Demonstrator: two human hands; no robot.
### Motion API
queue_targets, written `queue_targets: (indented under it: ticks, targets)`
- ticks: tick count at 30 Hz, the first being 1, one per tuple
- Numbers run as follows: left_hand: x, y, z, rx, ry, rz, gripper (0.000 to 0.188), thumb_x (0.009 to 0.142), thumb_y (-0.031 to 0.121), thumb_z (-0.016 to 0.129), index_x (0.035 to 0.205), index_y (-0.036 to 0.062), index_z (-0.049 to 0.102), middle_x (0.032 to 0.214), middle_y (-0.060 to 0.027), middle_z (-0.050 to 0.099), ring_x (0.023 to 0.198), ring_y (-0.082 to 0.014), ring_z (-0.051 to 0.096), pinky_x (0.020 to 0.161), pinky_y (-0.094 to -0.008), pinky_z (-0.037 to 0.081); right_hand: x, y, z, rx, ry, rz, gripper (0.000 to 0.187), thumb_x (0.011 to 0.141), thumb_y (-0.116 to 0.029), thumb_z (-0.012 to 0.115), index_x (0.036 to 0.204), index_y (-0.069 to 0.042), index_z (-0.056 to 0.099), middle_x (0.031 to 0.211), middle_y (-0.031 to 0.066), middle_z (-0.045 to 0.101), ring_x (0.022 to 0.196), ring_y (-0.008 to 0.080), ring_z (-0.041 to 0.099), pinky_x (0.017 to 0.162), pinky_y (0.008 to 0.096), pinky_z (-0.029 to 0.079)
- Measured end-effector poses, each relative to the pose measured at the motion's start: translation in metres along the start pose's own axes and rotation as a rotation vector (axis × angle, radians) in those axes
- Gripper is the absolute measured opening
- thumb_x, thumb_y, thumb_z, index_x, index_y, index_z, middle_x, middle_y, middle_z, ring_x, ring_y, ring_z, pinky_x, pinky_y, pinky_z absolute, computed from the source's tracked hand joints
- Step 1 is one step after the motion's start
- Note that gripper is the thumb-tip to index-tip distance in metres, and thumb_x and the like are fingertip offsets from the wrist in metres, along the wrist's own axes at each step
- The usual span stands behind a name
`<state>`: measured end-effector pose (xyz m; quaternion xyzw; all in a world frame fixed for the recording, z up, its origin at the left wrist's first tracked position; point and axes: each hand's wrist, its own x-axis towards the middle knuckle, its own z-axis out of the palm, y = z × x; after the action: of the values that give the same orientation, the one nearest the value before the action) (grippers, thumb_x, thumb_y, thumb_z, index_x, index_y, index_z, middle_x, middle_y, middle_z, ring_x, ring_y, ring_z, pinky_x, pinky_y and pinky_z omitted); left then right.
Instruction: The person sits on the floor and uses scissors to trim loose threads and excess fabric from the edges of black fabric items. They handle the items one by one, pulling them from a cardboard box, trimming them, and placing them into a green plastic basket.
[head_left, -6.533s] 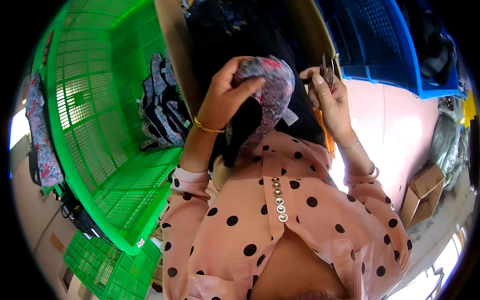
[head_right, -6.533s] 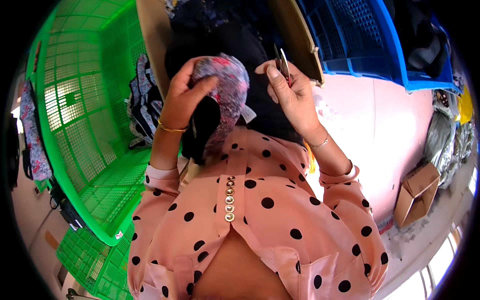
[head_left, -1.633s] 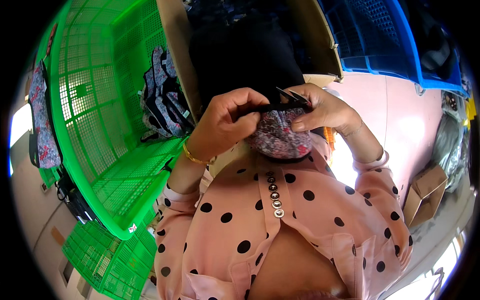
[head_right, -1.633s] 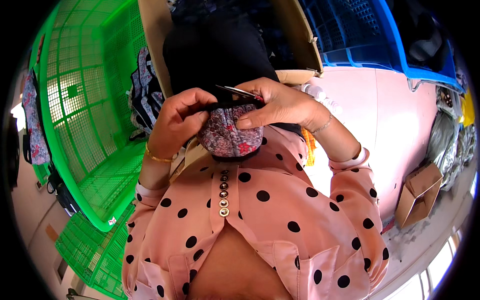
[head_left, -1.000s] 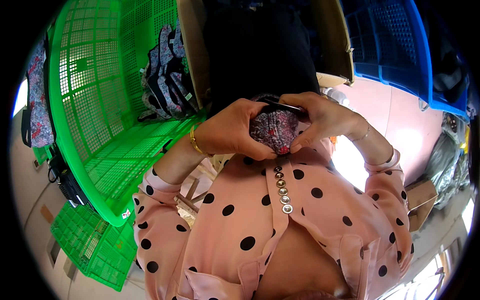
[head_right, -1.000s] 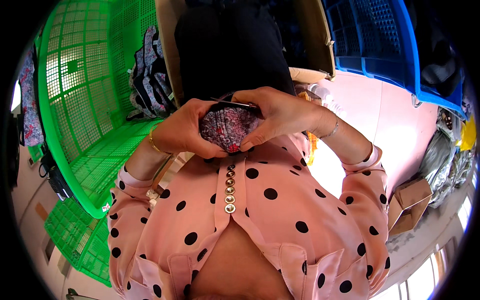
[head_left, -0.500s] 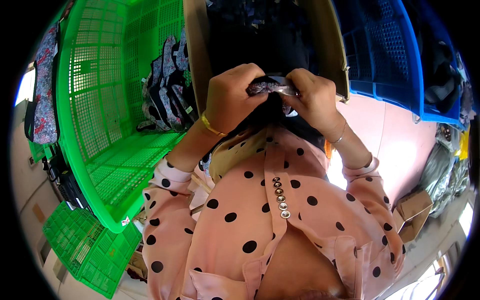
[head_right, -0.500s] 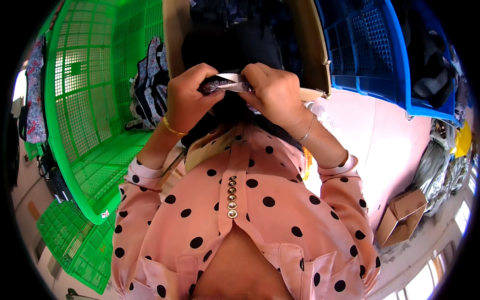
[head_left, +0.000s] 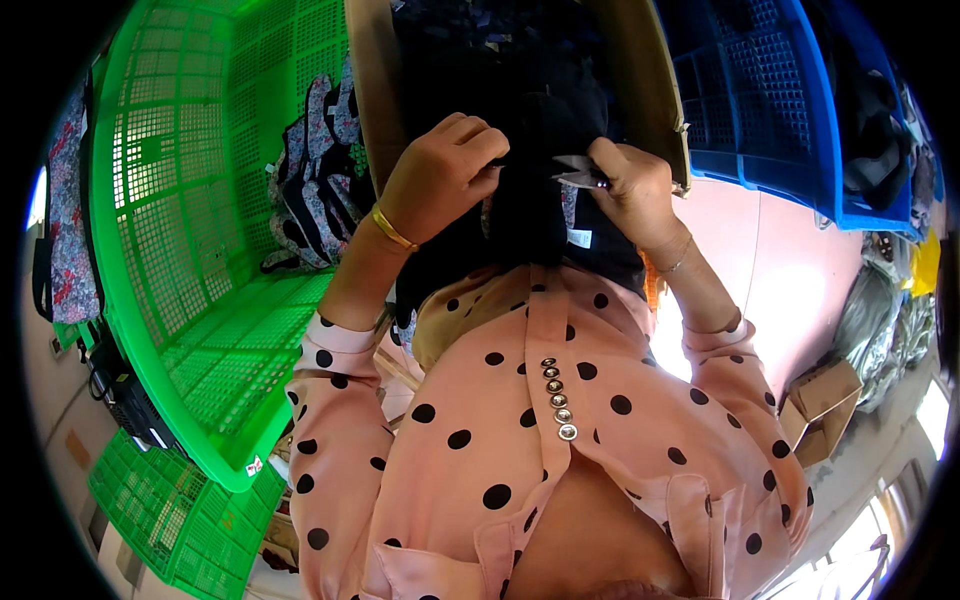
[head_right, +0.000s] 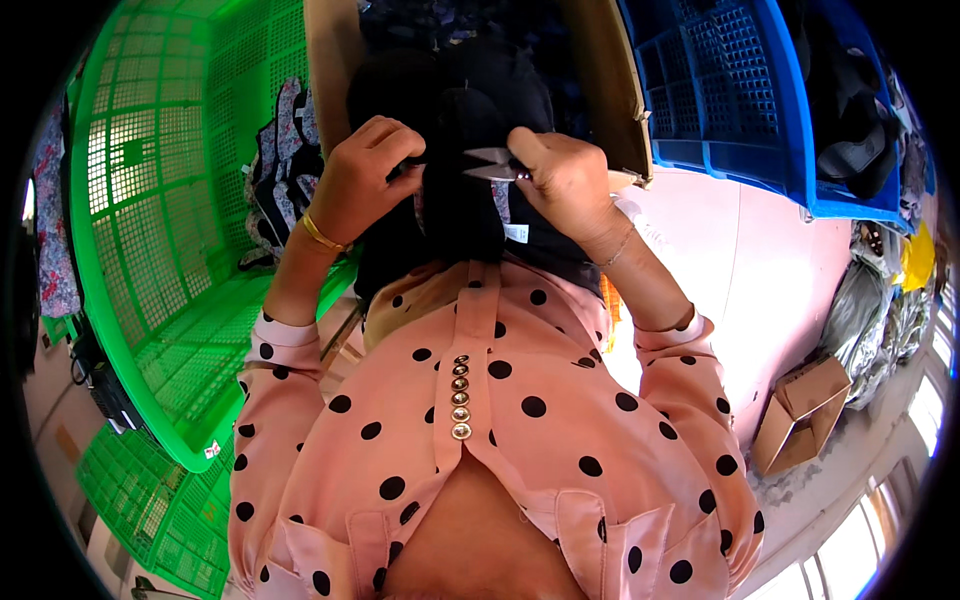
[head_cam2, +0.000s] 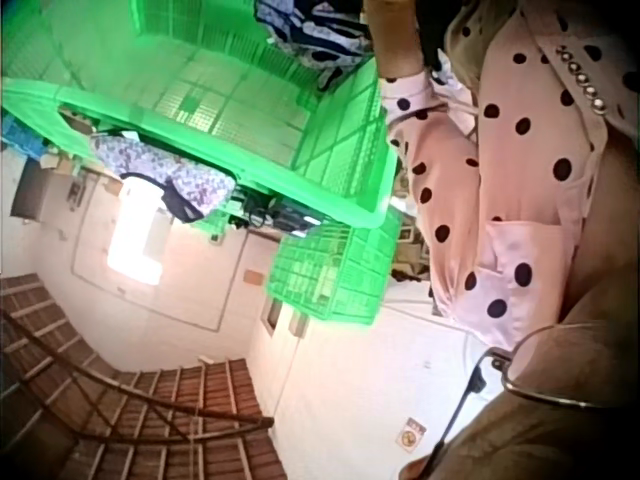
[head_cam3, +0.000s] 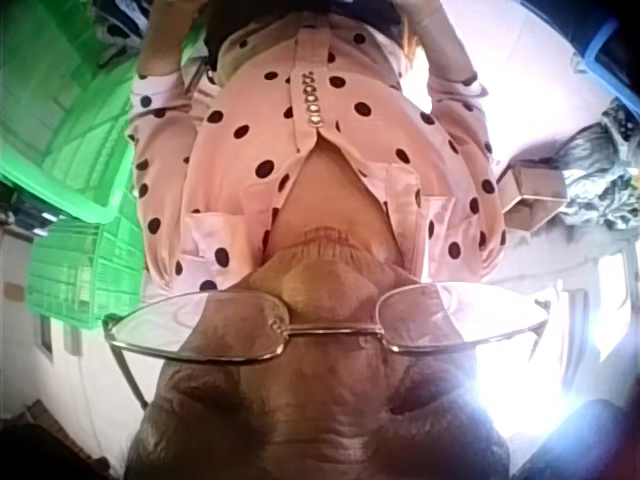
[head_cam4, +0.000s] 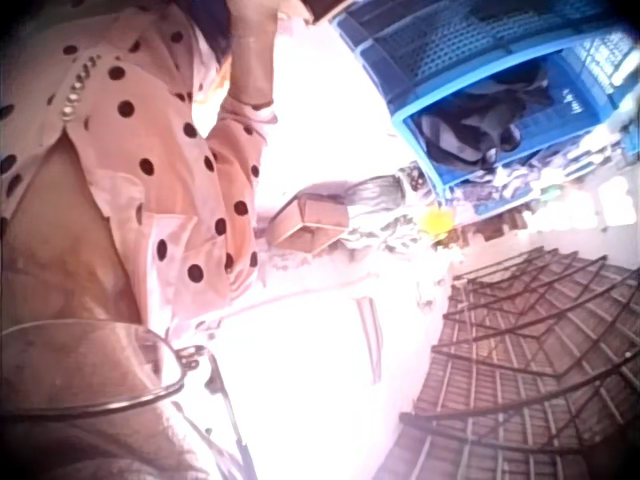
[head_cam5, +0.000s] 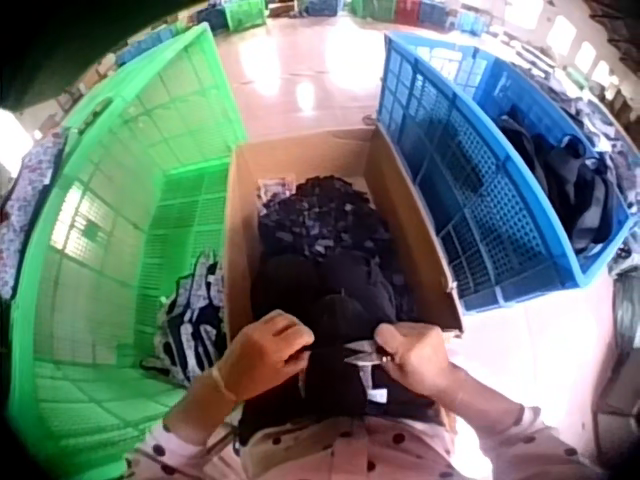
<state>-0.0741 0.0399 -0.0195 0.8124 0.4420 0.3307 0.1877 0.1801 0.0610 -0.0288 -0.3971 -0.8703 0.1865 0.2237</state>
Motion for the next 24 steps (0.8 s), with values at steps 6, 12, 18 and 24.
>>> queue_targets:
  ticks: [6,12,18,24]
  targets:
    - [-0.01,-0.007,0.037,0.287,0.096,-0.144,0.026,0.067,-0.001,0.069,0.088,0.008,0.057,0.081,-0.0064,0.056,0.076,-0.0246,0.059,0.062,-0.0312,0.05,-0.013,0.002,0.03,0.256,0.139,0.31,0.022,0.079,-0.007,0.07,0.092,-0.005,0.053,0.069,0.0138,0.057,0.061,0.0289,0.059,0.056,0.0312,0.047]
    - [-0.003,0.006,0.008,0.14,0.016,-0.158,0.031,0.069,0.0,0.07,0.097,0.0074,0.06,0.097,-0.0092,0.063,0.092,-0.0316,0.058,0.08,-0.0389,0.048,-0.036,0.023,0.004,0.47,0.05,0.53,0.04,0.096,-0.041,0.058,0.095,-0.001,0.056,0.066,0.0106,0.056,0.061,0.019,0.057,0.059,0.029,0.045]
    - [0.016,0.025,0.018,0.131,0.139,0.005,0.028,0.068,0.011,0.08,0.094,0.0107,0.068,0.094,-0.0029,0.064,0.089,-0.0261,0.057,0.079,-0.0343,0.046,-0.046,0.021,-0.002,0.218,-0.009,0.524,0.04,0.091,-0.044,0.063,0.089,-0.005,0.06,0.058,0.0089,0.057,0.052,0.0257,0.06,0.05,0.0326,0.046]
    - [0.032,0.015,0.046,0.25,0.149,0.158,0.017,0.067,0.018,0.078,0.08,0.0156,0.068,0.086,0.0057,0.06,0.085,-0.0174,0.056,0.078,-0.0308,0.045,-0.045,0.021,-0.001,0.109,0.027,0.377,0.042,0.088,-0.046,0.064,0.082,-0.005,0.058,0.057,0.009,0.057,0.05,0.026,0.059,0.046,0.0332,0.044]
